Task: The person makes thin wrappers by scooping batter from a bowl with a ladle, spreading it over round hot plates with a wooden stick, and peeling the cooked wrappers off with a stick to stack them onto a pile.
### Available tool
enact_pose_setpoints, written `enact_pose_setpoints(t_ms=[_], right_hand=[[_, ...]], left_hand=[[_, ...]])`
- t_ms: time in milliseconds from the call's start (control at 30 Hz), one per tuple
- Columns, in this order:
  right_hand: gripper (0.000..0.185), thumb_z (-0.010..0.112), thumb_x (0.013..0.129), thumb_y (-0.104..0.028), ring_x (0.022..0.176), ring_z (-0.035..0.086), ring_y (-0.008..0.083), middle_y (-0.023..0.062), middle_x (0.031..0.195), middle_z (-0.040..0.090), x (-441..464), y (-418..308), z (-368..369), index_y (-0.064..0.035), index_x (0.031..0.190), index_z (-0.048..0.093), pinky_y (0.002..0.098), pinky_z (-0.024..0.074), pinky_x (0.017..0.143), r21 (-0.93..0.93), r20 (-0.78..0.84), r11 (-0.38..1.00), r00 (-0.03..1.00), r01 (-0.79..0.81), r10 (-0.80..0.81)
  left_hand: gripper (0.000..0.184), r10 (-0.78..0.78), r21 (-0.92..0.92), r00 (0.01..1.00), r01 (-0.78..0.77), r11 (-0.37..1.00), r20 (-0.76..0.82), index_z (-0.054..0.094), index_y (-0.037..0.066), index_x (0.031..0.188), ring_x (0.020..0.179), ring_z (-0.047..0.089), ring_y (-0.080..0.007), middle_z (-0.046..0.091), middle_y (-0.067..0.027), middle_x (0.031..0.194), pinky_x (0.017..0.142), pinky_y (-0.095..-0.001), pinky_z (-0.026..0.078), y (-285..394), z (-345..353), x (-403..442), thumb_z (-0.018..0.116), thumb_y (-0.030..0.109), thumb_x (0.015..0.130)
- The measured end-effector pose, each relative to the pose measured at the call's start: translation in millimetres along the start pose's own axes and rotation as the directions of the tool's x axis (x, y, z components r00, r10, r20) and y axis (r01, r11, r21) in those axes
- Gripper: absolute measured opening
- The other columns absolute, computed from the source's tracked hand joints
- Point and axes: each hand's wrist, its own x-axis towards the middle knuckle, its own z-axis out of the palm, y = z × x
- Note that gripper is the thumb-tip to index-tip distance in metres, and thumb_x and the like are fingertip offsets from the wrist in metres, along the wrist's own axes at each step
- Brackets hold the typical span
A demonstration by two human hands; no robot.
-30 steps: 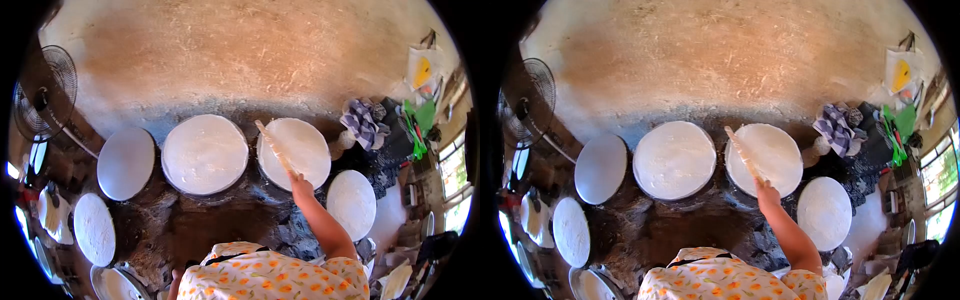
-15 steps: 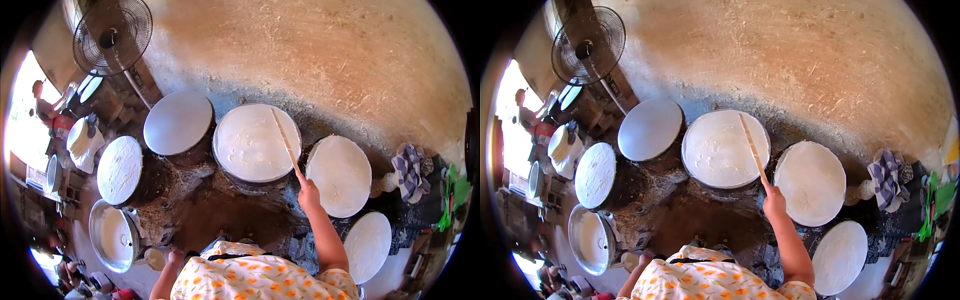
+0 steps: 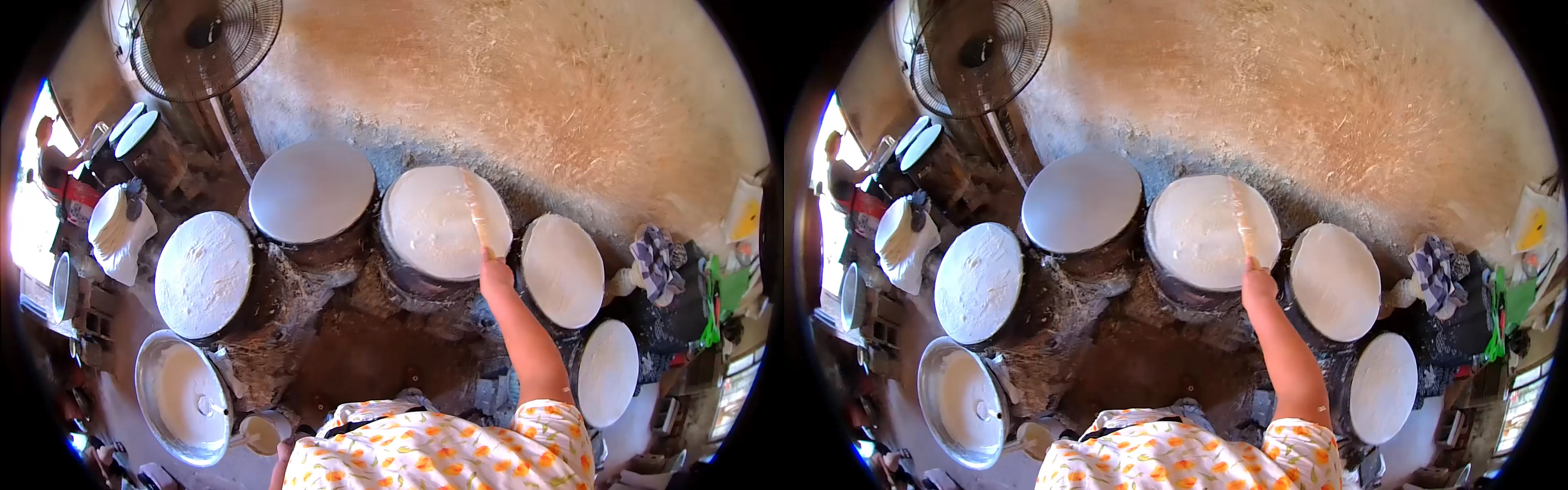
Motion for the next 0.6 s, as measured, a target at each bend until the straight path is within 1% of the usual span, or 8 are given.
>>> enact_pose_setpoints(t_ms=[100, 200, 300, 367, 433, 467, 533, 600], right_hand=[[0.039, 0.028, 0.098, -0.024, 0.098, 0.06, 0.036, 0.0237, 0.109, 0.056, -33, -22, -12, -0.0172, 0.135, 0.039, 0.0428, 0.051, 0.077, 0.192, 0.049, 0.943, 0.962, -0.271, 0.267], [0.048, 0.044, 0.091, -0.013, 0.089, 0.062, 0.0395, 0.0207, 0.103, 0.059, -54, -26, 6, -0.018, 0.139, 0.038, 0.0463, 0.05, 0.077, 0.18, -0.053, 0.96, 0.972, -0.215, 0.227], [0.065, 0.05, 0.077, 0.0, 0.088, 0.061, 0.0415, 0.0283, 0.093, 0.062, -108, -47, 0, -0.0197, 0.138, 0.04, 0.046, 0.0466, 0.078, 0.216, -0.089, 0.974, 0.993, -0.062, 0.083], [0.069, 0.046, 0.073, 0.008, 0.103, 0.059, 0.0368, 0.0239, 0.112, 0.06, -143, -78, -13, -0.0168, 0.137, 0.043, 0.0405, 0.0461, 0.086, 0.354, -0.141, 0.935, 0.99, 0.026, 0.026], [0.074, 0.043, 0.071, 0.014, 0.107, 0.058, 0.0353, 0.0235, 0.117, 0.058, -138, -77, 17, -0.0215, 0.135, 0.046, 0.0376, 0.0457, 0.085, 0.492, -0.505, 0.736, 0.841, 0.465, -0.194], [0.07, 0.042, 0.073, 0.014, 0.11, 0.056, 0.0345, 0.0221, 0.121, 0.056, -141, -90, 13, -0.0178, 0.135, 0.046, 0.0359, 0.0449, 0.088, 0.509, -0.448, 0.77, 0.882, 0.384, -0.143], [0.063, 0.042, 0.078, 0.014, 0.114, 0.055, 0.0338, 0.0201, 0.124, 0.055, -143, -129, 0, -0.0123, 0.135, 0.046, 0.0341, 0.0437, 0.091, 0.524, -0.343, 0.816, 0.938, 0.243, -0.059], [0.06, 0.043, 0.079, 0.012, 0.117, 0.052, 0.0319, 0.0179, 0.128, 0.053, -117, -139, 16, -0.0111, 0.135, 0.046, 0.034, 0.0423, 0.094, 0.534, -0.412, 0.741, 0.891, 0.407, -0.192]], left_hand=[[0.011, -0.047, -0.129, 0.996, 0.056, 0.99, 0.071, 0.07, 0.004, 0.085, 0.074, 0.065, -0.0211, 0.069, -0.0112, 0.083, 0.068, -0.0337, 0.052, -6, -43, 5, 0.063, 0.011, 0.08], [0.012, -0.104, -0.288, 0.986, 0.138, 0.948, 0.128, 0.07, 0.002, 0.086, 0.073, 0.065, -0.0194, 0.07, -0.0107, 0.082, 0.069, -0.0326, 0.051, 9, -94, -3, 0.066, 0.009, 0.078], [0.014, -0.149, -0.423, 0.975, 0.206, 0.883, 0.163, 0.069, -0.001, 0.088, 0.071, 0.064, -0.0176, 0.07, -0.0102, 0.081, 0.069, -0.0315, 0.051, 19, -128, -12, 0.069, 0.008, 0.076], [0.014, -0.133, -0.388, 0.991, 0.133, 0.912, 0.027, 0.07, 0.0, 0.087, 0.064, 0.062, -0.0182, 0.068, -0.01, 0.077, 0.064, -0.0326, 0.05, 12, -129, -26, 0.068, 0.011, 0.079], [0.017, -0.229, -0.47, 0.964, 0.266, 0.842, 0.135, 0.068, 0.0, 0.079, 0.055, 0.054, -0.0154, 0.062, -0.0058, 0.066, 0.051, -0.0312, 0.044, 27, -132, -33, 0.063, 0.016, 0.084], [0.019, -0.236, -0.721, 0.957, 0.283, 0.633, 0.168, 0.067, 0.003, 0.075, 0.053, 0.052, -0.0129, 0.059, -0.0046, 0.062, 0.048, -0.028, 0.041, 36, -132, -30, 0.062, 0.018, 0.085], [0.018, -0.281, -0.854, 0.922, 0.361, 0.376, 0.266, 0.064, 0.002, 0.086, 0.059, 0.057, -0.0144, 0.063, -0.0067, 0.071, 0.051, -0.0279, 0.046, 52, -128, -22, 0.058, 0.02, 0.088], [0.028, -0.331, -0.932, 0.879, 0.362, -0.01, 0.344, 0.057, 0.0, 0.103, 0.072, 0.063, -0.0222, 0.065, -0.0124, 0.084, 0.063, -0.0329, 0.053, 65, -127, -14, 0.052, 0.025, 0.092]])
